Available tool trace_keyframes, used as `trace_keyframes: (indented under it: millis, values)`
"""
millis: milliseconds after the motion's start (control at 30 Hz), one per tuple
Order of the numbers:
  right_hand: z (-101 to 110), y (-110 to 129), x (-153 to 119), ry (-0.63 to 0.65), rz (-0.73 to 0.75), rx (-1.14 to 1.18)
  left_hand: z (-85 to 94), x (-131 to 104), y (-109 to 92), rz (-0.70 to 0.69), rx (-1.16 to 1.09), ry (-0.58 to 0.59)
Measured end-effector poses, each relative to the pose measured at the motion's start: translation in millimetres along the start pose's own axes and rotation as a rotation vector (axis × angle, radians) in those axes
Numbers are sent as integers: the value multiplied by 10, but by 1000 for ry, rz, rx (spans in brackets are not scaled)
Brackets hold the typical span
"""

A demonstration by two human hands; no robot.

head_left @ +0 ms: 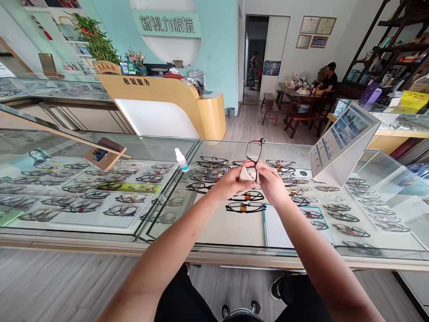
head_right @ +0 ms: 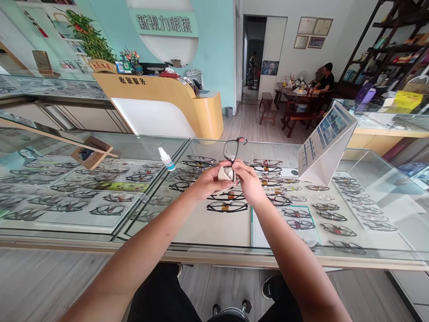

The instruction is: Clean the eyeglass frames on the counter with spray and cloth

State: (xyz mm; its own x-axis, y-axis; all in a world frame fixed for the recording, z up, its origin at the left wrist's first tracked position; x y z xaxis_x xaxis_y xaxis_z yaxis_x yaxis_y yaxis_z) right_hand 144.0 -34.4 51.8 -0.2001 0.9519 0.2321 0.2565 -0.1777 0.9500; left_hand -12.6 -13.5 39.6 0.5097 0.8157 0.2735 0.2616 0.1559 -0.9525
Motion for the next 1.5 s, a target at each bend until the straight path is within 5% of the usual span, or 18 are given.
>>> trace_keyframes:
  millis: [167, 600, 1033, 1500]
  values:
    - [5, 3, 3, -21, -62, 116, -46, 4, -33, -32, 9, 55]
    - [-2, -27, -3, -7, -101, 144, -31, -17, 45, -59, 110, -80]
    - [-30, -34, -16, 108, 24, 33, 8, 17, 90, -51, 56, -157]
    - [60, -96, 10, -69, -173, 224, 5, -54, -45, -20, 117, 59]
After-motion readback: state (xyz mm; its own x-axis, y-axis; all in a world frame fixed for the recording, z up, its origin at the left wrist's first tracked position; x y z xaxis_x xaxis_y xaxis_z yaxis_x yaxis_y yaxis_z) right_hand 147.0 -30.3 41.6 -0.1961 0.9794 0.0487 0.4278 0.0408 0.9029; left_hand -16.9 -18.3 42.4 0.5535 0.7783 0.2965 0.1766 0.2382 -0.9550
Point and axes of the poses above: each hand's wrist, its own x-axis towards the middle knuckle, its own z-axis out of the back of the hand, y = z × x, the point moved 3 cm from there along x, towards the middle knuckle, and after that the axes turned 7 degrees about -z, right-handed, at the moved point
